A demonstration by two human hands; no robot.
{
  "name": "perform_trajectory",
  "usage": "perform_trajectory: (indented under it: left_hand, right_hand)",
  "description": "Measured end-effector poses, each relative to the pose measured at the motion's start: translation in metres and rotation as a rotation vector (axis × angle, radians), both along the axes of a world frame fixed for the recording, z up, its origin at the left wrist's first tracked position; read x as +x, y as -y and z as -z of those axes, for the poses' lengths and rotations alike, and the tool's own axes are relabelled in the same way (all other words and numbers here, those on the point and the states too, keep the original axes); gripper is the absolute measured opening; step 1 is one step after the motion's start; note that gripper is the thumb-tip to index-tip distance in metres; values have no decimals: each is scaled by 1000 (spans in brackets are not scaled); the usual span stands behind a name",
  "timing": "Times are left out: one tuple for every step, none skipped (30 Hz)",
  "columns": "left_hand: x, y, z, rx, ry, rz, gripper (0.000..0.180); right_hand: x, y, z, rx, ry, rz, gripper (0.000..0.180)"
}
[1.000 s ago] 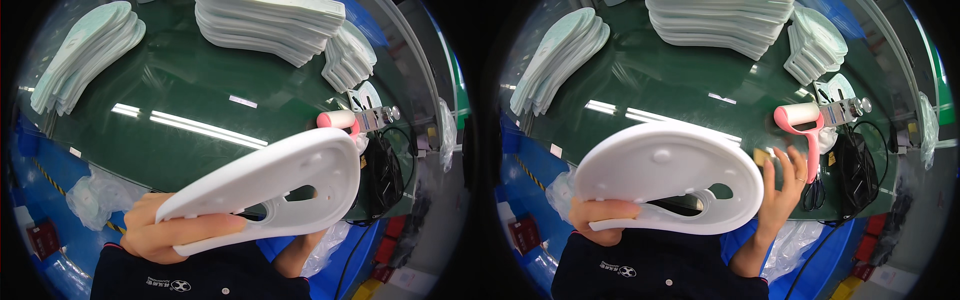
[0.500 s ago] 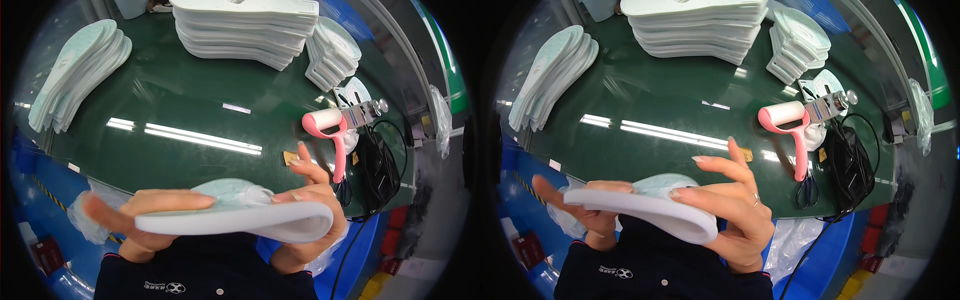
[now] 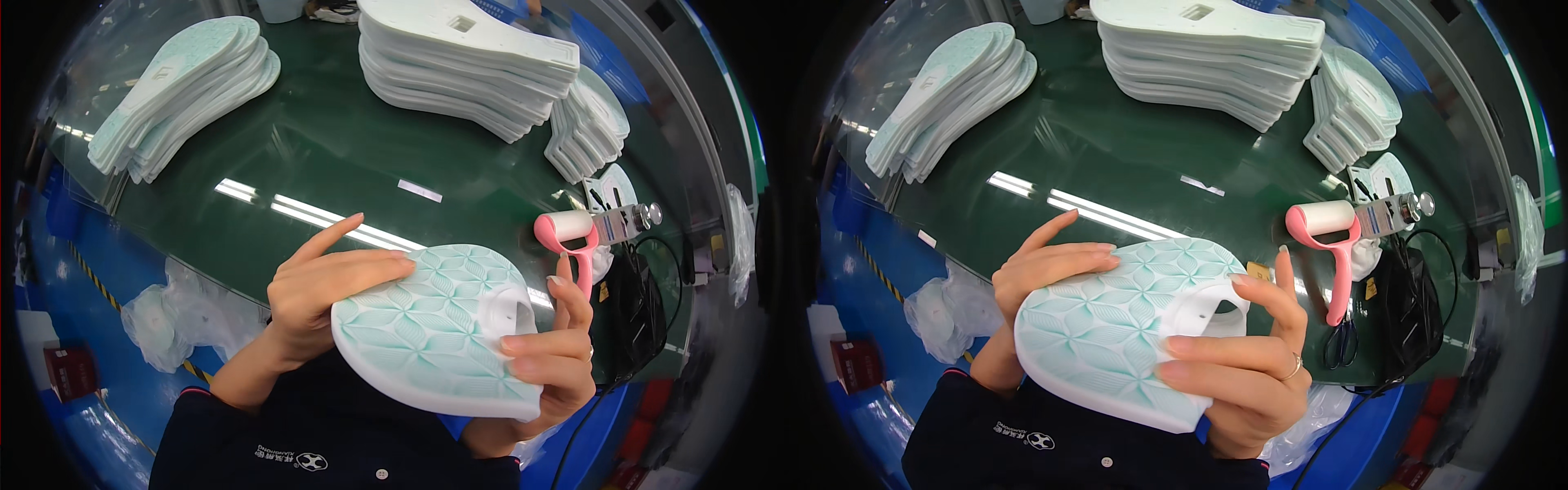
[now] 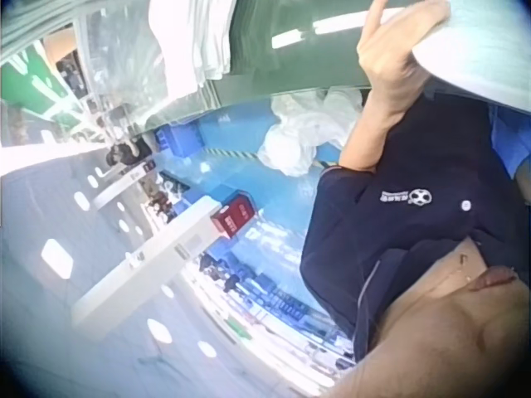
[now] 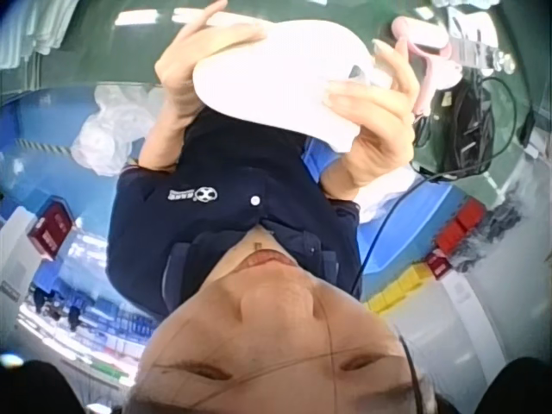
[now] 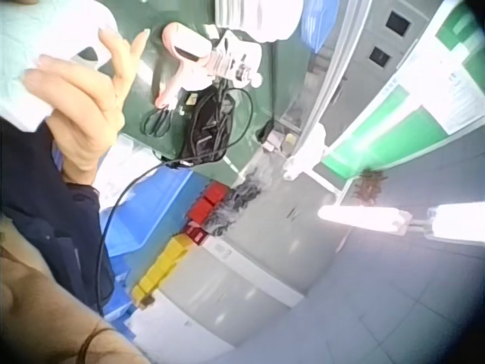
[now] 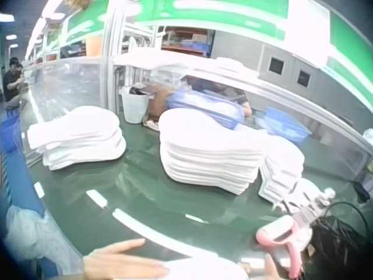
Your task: The person picks up white shoe insoles from a stack on a green table and wipes their patterned surfaces with a small brown abrasive pad. They turn the insoles over to inspect the underside and then place them back on the stack, repeating this process for multiple insoles.
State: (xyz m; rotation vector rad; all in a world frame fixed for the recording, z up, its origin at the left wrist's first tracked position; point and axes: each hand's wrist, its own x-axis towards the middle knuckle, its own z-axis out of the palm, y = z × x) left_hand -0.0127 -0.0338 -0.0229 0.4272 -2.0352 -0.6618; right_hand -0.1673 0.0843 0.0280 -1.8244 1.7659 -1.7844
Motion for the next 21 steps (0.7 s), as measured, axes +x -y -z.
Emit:
perform_trajectory:
  left_hand:
    - [0,0,0,-6,-13,6,24]
    - [0,-1,-1,-12,-25,12,24]
    - [1,-1,-1,-19,-37,18,24]
    - [2,-2,-3,-30,-38,6,23]
    - [4,-3,-6,-42,-39,-6,22]
    - [5,-4,-8,-54,-40,-18,22]
    - [5,-5,-9,-64,-43,-11,21]
    - [7,-6,-10,-75,-45,-5,20]
    - [8,-7,-12,-86,-48,1,20]
    - [9,-9,-15,-92,-51,3,20]
    - [10,-10,-19,-98,-54,6,19]
    - [11,-12,-23,-104,-57,8,19]
    - [13,-14,-26,-103,-42,8,19]
    - [14,-15,-28,-102,-28,8,19]
    - [16,-17,-31,-102,-13,7,19]
    - [19,-17,-37,-102,59,19,19]
    - [22,-17,-44,-103,132,30,20]
    - [24,-18,-47,-104,204,42,22]
    - [25,-17,-48,-86,180,74,21]
    - [26,-15,-49,-69,157,108,21]
    - [24,-16,-50,-100,123,89,23]
  right_hand:
    - [1,-1,2,-28,41,8,4]
    - [1,-1,5,-56,83,15,5]
    - [2,-1,8,-83,125,22,8]
    - [2,-1,11,-98,147,29,9]
    - [3,-1,14,-113,169,36,12]
    - [3,0,17,-128,191,44,14]
    - [3,0,19,-137,219,41,16]
    - [4,0,21,-145,248,39,18]
    - [4,1,22,-154,276,37,20]
    - [5,1,24,-156,312,33,20]
    - [5,1,25,-158,347,29,21]
    - [5,1,27,-160,382,26,21]
    - [5,0,32,-154,405,30,21]
    - [5,1,33,-146,443,19,21]
    - [6,1,34,-138,481,8,21]
    - [6,2,35,-132,520,-1,20]
    - [3,1,39,-125,518,-37,21]
    - [1,0,42,-123,591,-83,22]
    - [1,-2,45,-123,666,-132,23]
    - [0,-3,48,-123,742,-180,26]
    - [-2,-3,49,-42,794,-232,32]
